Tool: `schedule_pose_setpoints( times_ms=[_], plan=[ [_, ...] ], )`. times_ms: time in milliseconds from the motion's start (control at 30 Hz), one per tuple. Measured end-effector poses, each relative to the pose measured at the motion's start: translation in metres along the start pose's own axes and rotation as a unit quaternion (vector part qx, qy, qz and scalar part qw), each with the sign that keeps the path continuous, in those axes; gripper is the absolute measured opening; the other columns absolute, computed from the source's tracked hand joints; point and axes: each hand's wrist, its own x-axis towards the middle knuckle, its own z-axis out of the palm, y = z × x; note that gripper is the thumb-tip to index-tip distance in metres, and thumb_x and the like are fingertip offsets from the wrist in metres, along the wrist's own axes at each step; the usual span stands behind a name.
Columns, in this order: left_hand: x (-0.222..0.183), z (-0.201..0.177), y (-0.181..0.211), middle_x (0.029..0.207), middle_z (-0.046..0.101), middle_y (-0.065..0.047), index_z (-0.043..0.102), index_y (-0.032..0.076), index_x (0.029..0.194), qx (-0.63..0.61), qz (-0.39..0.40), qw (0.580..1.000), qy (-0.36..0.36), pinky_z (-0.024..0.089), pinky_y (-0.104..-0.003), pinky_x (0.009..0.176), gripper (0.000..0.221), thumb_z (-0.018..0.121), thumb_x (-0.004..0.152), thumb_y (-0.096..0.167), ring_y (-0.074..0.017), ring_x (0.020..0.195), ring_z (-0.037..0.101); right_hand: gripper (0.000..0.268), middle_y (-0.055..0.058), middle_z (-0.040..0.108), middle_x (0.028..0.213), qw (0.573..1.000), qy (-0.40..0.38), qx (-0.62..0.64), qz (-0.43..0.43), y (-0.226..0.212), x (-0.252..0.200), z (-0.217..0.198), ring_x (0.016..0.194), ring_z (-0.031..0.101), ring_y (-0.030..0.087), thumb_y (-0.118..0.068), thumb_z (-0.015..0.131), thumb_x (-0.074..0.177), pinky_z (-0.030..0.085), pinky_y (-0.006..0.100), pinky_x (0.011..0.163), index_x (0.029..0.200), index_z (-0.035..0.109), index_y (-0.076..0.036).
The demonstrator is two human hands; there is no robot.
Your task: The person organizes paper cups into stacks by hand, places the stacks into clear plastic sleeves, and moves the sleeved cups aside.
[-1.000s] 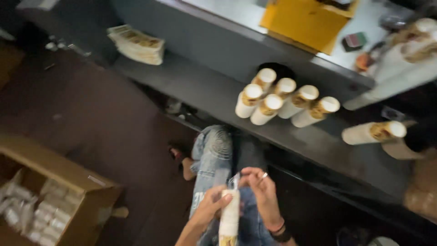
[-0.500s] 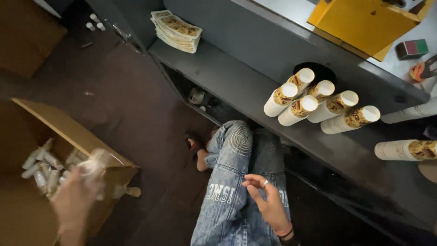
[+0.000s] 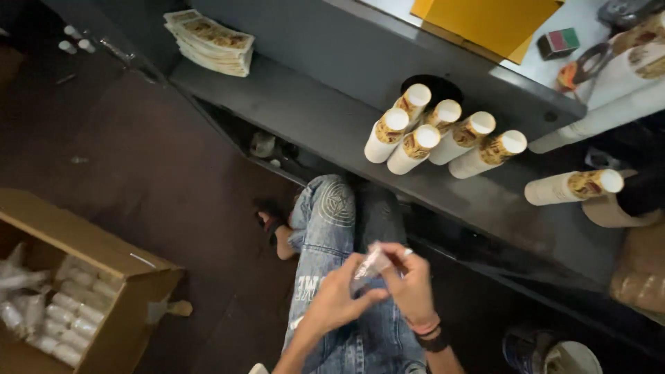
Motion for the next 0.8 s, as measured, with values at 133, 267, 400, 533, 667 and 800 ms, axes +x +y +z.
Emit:
schedule_pose_setpoints(
  times_ms=[133, 267, 400, 533, 667, 800],
  plan=[
    [0.007, 0.019, -0.015, 0.091, 0.073, -0.01, 0.058, 0.006, 0.121, -0.132, -0.025, 0.988, -0.077, 0.057, -0.03, 0.072, 0.044, 0.078, 0.086, 0.024, -0.0141, 0.078, 0.071, 0.017, 0.004, 0.075, 0.088, 0.997, 0.055, -0.037, -0.046, 0.0, -0.001, -0.027, 0.079, 0.068, 0.009, -0.009, 0.07, 0.095, 0.055, 0.023, 0.071, 0.106, 0.074, 0.003],
    [0.009, 0.028, -0.055, 0.09, 0.074, -0.009, 0.064, -0.001, 0.107, -0.335, -0.022, 0.942, -0.012, 0.059, -0.028, 0.068, 0.027, 0.06, 0.103, 0.025, -0.0134, 0.074, 0.07, 0.014, 0.003, 0.072, 0.084, 0.996, 0.063, -0.037, -0.053, 0.011, -0.006, -0.033, 0.077, 0.064, 0.007, -0.01, 0.07, 0.097, 0.051, 0.022, 0.071, 0.102, 0.074, 0.003],
    [0.006, 0.019, -0.046, 0.083, 0.073, -0.008, 0.072, -0.004, 0.098, -0.232, -0.025, 0.972, 0.035, 0.056, -0.028, 0.067, 0.031, 0.059, 0.104, 0.024, -0.0125, 0.071, 0.068, 0.02, -0.003, 0.071, 0.089, 0.998, 0.055, -0.007, 0.005, -0.062, -0.005, -0.003, 0.083, 0.064, 0.004, -0.009, 0.069, 0.091, 0.051, 0.019, 0.076, 0.11, 0.07, -0.004],
    [-0.001, 0.021, -0.041, 0.077, 0.071, -0.009, 0.075, -0.004, 0.097, -0.119, -0.027, 0.992, 0.023, 0.05, -0.03, 0.062, 0.03, 0.067, 0.1, 0.025, -0.0132, 0.069, 0.062, 0.019, -0.002, 0.07, 0.087, 0.995, 0.08, -0.058, -0.011, -0.009, -0.009, -0.016, 0.081, 0.065, 0.004, -0.009, 0.07, 0.09, 0.052, 0.019, 0.075, 0.109, 0.07, -0.005],
    [0.015, 0.028, -0.032, 0.086, 0.073, -0.008, 0.073, 0.001, 0.103, -0.484, -0.171, 0.858, -0.024, 0.056, -0.032, 0.07, 0.04, 0.067, 0.089, 0.038, -0.0164, 0.078, 0.069, 0.02, 0.003, 0.066, 0.075, 0.999, 0.027, 0.003, -0.023, 0.014, -0.013, -0.021, 0.065, 0.057, 0.007, -0.009, 0.059, 0.103, 0.045, 0.024, 0.057, 0.108, 0.075, 0.003],
    [0.019, 0.051, -0.073, 0.091, 0.07, -0.014, 0.074, -0.002, 0.11, -0.556, -0.188, 0.807, -0.064, 0.054, -0.034, 0.069, 0.035, 0.066, 0.091, 0.027, -0.0214, 0.078, 0.067, 0.03, 0.008, 0.064, 0.058, 0.99, 0.002, -0.133, 0.055, -0.056, -0.016, 0.006, 0.05, 0.06, 0.009, -0.014, 0.049, 0.102, 0.048, 0.026, 0.049, 0.12, 0.071, -0.007]
  ],
)
